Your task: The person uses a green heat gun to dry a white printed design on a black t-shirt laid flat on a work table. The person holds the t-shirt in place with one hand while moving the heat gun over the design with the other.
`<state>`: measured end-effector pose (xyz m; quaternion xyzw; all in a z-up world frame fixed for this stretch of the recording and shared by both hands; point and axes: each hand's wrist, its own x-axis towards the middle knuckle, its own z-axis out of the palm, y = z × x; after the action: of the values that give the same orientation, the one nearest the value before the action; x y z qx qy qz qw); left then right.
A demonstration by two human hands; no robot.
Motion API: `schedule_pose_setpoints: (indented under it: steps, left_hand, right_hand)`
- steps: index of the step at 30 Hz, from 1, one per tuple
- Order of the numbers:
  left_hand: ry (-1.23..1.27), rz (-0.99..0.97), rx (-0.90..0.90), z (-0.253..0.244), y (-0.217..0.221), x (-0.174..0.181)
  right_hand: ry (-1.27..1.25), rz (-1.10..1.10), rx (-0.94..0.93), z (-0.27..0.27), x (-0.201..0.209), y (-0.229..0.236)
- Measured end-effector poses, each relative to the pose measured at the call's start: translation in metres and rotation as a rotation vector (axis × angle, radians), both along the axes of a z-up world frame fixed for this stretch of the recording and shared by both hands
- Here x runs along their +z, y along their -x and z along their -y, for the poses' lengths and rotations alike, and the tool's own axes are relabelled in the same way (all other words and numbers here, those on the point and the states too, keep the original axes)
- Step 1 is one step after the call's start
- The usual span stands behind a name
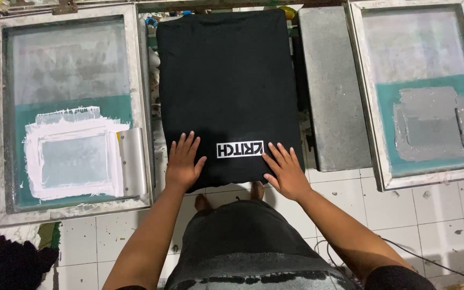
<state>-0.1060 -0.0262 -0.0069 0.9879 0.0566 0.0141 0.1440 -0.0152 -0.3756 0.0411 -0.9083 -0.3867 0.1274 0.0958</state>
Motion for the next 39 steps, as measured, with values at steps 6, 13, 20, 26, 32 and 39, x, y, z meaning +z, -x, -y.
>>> schedule_pose_setpoints:
  steps: [6,13,20,26,32,39]
  left_hand:
    - [-0.013,-0.01,0.0,0.002,0.001,0.004]
    - [-0.05,-0.01,0.001,0.002,0.001,0.002]
    - [0.016,0.08,-0.039,0.001,0.003,0.001]
    - [0.069,0.151,-0.216,0.023,-0.006,0.04]
    - [0.024,0.128,-0.354,0.032,0.0,0.04]
    - [0.224,0.074,-0.509,0.111,-0.019,0.076]
  right_hand:
    - [-0.017,0.009,-0.005,0.007,0.001,0.008]
    - [0.021,0.023,-0.067,0.027,0.001,0.022]
    - [0.079,0.042,-0.189,0.05,-0.01,0.047]
    - [0.047,0.033,-0.639,0.082,-0.027,0.114]
    - [-0.355,0.243,-1.433,0.261,-0.086,0.21]
    - [0.06,1.097,-1.784,0.475,0.001,0.326]
